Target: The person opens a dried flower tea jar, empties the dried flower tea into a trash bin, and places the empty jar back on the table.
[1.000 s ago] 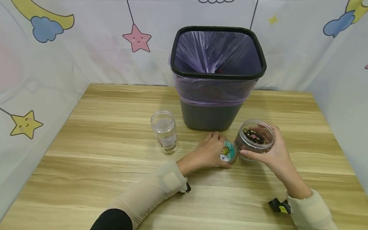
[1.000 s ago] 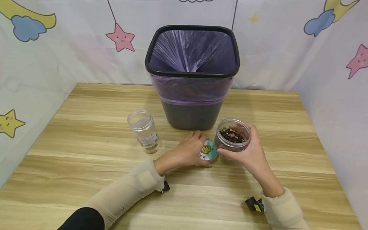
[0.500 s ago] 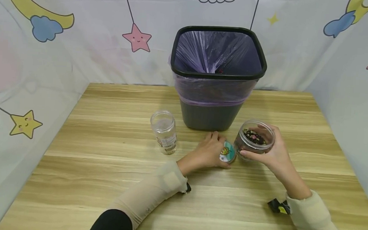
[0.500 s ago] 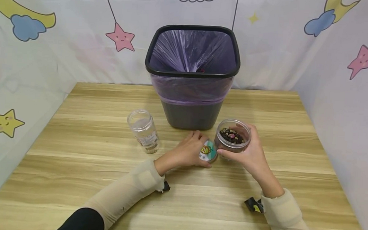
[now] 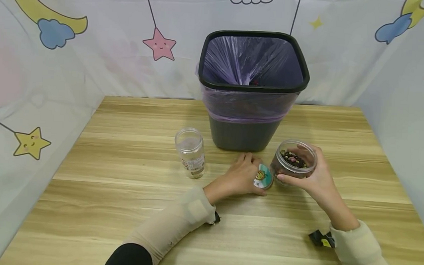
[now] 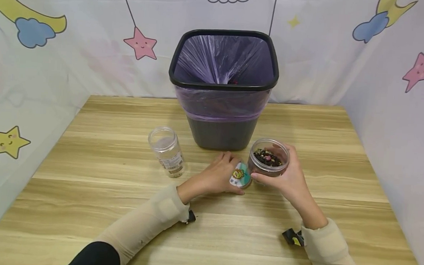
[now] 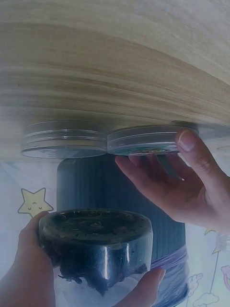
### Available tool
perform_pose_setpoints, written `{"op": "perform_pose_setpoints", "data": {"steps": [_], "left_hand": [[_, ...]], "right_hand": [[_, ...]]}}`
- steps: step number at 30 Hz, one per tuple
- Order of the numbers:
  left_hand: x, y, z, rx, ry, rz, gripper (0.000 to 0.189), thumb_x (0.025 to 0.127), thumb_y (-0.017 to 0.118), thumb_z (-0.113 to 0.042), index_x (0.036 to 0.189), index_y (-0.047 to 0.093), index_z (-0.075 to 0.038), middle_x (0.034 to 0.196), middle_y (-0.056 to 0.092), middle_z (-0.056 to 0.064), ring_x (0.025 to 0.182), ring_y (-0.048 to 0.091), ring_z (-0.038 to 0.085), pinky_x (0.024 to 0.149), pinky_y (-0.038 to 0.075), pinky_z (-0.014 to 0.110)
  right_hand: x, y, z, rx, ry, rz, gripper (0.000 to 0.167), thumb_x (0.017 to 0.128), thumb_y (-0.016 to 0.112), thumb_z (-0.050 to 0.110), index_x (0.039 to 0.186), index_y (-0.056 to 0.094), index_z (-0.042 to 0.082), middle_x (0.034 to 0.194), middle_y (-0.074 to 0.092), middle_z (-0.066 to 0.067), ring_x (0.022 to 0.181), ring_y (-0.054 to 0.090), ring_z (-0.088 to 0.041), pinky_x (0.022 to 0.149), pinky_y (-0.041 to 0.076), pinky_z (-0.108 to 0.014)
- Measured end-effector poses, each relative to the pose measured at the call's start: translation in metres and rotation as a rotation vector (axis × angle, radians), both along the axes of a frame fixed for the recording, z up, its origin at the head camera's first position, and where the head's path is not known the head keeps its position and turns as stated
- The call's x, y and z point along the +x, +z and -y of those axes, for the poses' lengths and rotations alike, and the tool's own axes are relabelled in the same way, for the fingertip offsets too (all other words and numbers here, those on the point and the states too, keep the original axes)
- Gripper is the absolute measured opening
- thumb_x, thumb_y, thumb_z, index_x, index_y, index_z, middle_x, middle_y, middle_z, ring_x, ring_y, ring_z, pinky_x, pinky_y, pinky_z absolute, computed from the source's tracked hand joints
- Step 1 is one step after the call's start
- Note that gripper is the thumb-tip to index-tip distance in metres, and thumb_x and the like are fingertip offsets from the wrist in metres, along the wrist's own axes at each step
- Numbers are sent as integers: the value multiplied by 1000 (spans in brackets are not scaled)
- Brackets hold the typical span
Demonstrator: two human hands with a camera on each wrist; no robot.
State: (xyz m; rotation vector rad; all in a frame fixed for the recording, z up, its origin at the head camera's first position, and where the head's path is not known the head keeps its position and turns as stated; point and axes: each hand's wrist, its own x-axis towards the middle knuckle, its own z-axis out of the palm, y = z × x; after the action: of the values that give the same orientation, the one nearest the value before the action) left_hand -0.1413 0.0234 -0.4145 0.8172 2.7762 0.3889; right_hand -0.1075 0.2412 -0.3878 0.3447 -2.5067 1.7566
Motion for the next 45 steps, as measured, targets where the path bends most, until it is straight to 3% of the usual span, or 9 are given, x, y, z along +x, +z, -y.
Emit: {"op": "perform_pose_setpoints", "data": {"steps": [5,13,23,26,34,39,45], "left_hand": [[3,5,4,54,2,15,91,77,80,-57,144,47,-5,134,46,13,124,42,27,106,38,39],[12,26,14,122,19,42,83,84,77,-49,146,45,-3,138,45,16,123,43,27,103,41,36],[28,64,20,140,-92,-46,72,90,70,-51,143,52,-6,129,55,9,115,51,22,102,41,32],[33,77,23,248,-107,-117,63,90,72,-46,137,58,-7,124,58,7,111,55,20,97,45,29],[34,113,33,748,-148,-414,40,86,81,-22,119,67,-5,115,64,4,103,58,13,87,44,18],[27,130,40,909,-137,-534,38,85,81,-17,116,66,-2,115,65,7,108,57,15,90,44,22],[19,145,51,1059,-88,-611,38,83,82,-12,115,65,0,115,64,9,109,56,17,88,47,30]], "right_hand": [[0,0,0,-17,3,-5,91,72,87,-3,145,35,10,136,55,-11,122,50,-8,93,42,-13],[-1,-2,-3,-33,-10,-10,92,72,86,-7,145,33,12,135,56,-10,120,51,-8,93,44,-13],[-1,-4,-6,-70,-20,2,92,71,85,-10,144,35,13,134,57,-5,122,50,-9,94,42,-12],[-1,-4,-7,-70,-14,2,91,72,84,-10,144,34,12,135,57,-5,121,50,-8,93,42,-12],[1,-3,-8,-70,-15,7,89,73,83,-10,144,33,6,136,56,-7,121,51,-7,93,43,-12],[1,-3,-8,-57,-34,10,89,72,85,-8,143,34,7,134,57,-7,121,51,-6,93,42,-12],[1,-3,-10,-54,-48,31,88,73,85,-6,143,34,10,135,57,-7,121,51,-7,93,42,-12]]}}
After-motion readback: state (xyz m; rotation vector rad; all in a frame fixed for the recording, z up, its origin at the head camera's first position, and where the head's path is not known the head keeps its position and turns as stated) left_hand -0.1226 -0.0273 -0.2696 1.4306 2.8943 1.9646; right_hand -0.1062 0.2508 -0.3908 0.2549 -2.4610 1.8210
